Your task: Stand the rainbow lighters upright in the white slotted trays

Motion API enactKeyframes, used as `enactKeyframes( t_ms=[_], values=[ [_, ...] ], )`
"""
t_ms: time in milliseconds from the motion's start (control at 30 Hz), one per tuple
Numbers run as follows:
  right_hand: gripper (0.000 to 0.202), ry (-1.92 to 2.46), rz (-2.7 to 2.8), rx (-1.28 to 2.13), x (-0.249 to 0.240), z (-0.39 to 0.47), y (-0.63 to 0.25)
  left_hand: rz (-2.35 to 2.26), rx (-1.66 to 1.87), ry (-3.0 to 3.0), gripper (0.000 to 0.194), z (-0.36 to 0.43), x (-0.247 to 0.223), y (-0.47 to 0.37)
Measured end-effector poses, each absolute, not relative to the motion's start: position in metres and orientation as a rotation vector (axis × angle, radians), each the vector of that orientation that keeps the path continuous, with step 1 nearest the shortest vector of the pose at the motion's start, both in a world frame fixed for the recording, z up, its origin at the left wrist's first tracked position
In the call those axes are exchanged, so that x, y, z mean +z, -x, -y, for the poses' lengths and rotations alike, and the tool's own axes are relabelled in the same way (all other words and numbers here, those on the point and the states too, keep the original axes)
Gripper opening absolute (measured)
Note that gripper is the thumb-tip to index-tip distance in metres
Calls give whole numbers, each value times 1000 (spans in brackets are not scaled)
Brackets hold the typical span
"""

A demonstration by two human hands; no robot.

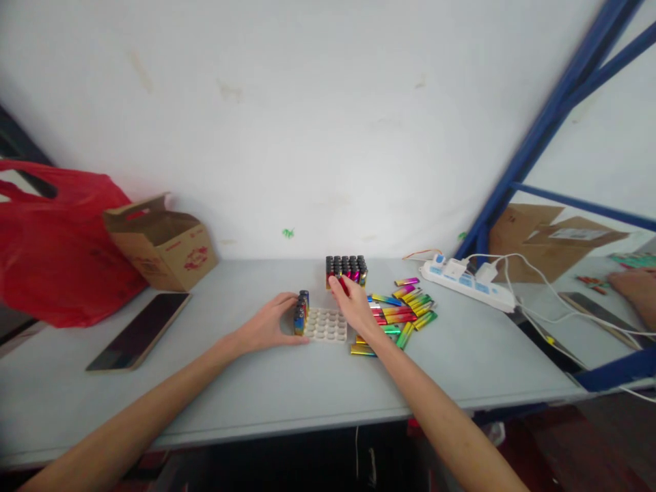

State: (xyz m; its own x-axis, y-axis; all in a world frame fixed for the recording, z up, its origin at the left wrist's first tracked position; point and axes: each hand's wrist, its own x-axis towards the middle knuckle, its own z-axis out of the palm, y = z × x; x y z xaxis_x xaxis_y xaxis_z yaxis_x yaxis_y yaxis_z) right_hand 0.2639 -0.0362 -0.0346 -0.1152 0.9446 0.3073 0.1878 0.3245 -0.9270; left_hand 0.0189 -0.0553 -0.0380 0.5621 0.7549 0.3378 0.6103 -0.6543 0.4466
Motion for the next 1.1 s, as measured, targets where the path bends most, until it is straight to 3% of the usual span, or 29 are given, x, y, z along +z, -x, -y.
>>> enactKeyframes(
  t_ms=[100, 267, 800, 1000, 1100],
  values=[
    [42, 965, 1700, 933, -27, 42, -263, -1129, 742, -2519, 72, 55, -39, -18],
    [45, 1030, 1998, 548, -17, 46, -264, -1140, 729, -2484, 73, 55, -40, -17],
    [28, 986, 2302, 294, -35, 34, -261, -1155, 699, -2498, 76, 56, -37, -18],
    [27, 1014, 2192, 366, -8, 32, -330, -1195, 676, -2514, 73, 58, -32, -19],
    [17, 1143, 2146, 314, -11, 25, -377, -1194, 647, -2529, 74, 58, -30, -20]
  ],
)
